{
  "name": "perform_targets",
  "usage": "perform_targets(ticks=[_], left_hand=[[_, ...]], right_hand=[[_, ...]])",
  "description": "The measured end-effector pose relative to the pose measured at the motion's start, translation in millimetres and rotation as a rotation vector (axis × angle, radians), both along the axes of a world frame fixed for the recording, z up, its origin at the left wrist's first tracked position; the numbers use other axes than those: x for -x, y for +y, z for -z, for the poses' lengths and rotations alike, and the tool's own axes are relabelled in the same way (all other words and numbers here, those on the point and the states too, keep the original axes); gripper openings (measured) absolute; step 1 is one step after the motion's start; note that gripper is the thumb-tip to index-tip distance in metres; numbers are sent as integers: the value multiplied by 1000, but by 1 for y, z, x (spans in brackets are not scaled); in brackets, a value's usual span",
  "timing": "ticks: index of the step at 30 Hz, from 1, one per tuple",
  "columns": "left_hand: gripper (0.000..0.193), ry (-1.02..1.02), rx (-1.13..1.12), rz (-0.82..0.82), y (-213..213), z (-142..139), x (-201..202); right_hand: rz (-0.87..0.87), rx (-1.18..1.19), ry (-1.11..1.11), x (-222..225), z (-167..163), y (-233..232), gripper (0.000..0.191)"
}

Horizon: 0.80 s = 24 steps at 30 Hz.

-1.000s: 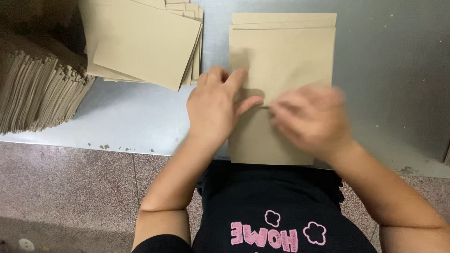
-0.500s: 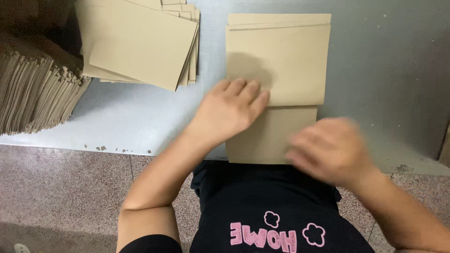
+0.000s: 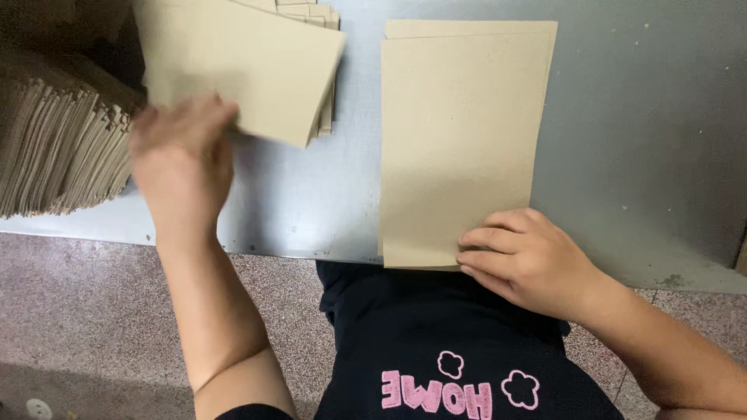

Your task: The person folds kraft paper sheets in half at a metal worktable, pressing the crease flat with their hands, and stacks the folded pieces in a pile beside them. They repeat the fold-and-stack cycle for sheet after sheet, occasionally squaring up edges before folding.

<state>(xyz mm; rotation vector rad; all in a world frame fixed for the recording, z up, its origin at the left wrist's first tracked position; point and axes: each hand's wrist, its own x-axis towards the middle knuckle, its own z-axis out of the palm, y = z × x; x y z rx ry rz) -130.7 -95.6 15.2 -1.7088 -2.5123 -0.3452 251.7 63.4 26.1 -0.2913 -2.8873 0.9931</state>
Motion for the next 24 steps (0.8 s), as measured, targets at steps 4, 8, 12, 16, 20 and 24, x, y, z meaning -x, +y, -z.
perform_targets(ticks=[4, 8, 12, 16, 20, 24], left_hand=[[37, 134, -67, 87, -2, 0, -25], [21, -331, -172, 483, 7, -9, -93], [39, -596, 45, 846, 19, -14, -147], [35, -483, 128, 848, 28, -16, -162], [27, -496, 107, 801, 30, -13, -160], [12, -452, 165, 801, 28, -9, -160]], right_hand=[[-9, 59, -11, 0, 2, 4, 21], [-28, 89, -27, 0, 5, 9, 29], [-45, 94, -39, 2, 8, 12, 35], [-56, 94, -11, 2, 7, 14, 34], [-65, 95, -9, 4, 7, 15, 30], [-96, 71, -8, 5, 6, 14, 24]])
